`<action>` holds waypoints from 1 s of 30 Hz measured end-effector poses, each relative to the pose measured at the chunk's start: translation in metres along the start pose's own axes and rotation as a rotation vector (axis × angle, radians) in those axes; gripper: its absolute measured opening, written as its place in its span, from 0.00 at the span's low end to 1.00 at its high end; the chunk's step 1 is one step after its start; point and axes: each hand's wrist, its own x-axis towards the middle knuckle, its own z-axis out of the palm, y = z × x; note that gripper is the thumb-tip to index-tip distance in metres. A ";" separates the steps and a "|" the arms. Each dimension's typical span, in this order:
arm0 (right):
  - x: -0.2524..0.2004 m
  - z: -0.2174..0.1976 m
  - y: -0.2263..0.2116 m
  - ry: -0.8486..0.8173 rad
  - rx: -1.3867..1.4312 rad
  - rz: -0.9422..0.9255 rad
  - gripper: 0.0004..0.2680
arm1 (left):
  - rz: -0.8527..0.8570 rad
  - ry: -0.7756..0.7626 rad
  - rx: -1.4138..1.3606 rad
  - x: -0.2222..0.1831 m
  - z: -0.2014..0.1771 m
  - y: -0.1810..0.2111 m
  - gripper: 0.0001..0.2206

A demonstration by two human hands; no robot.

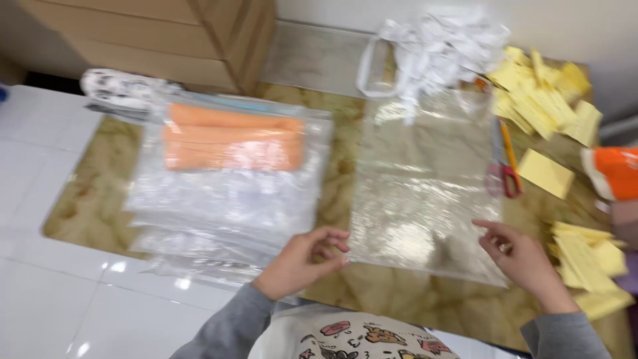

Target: The person places folded clothes into clear plastic bags on a table. They fold the clothes, insert them into the bags, and smooth the plastic to seal them. The person handles multiple items including orange, patterned, and grey garments, stacking the packaged items on the table.

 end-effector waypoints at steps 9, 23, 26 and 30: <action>-0.028 0.033 -0.377 -0.037 0.670 -0.499 0.09 | 0.032 0.891 -0.659 -0.091 -0.313 -0.074 0.13; -0.020 0.076 -0.567 -0.042 0.780 -0.135 0.10 | -0.400 1.090 -1.018 0.143 -0.544 -0.245 0.28; -0.023 0.071 -0.584 -0.029 0.770 -0.069 0.10 | -0.501 1.129 -0.867 0.142 -0.545 -0.206 0.30; -0.011 0.083 -0.570 -0.012 0.759 -0.042 0.10 | -0.639 1.146 -0.526 0.131 -0.544 -0.167 0.39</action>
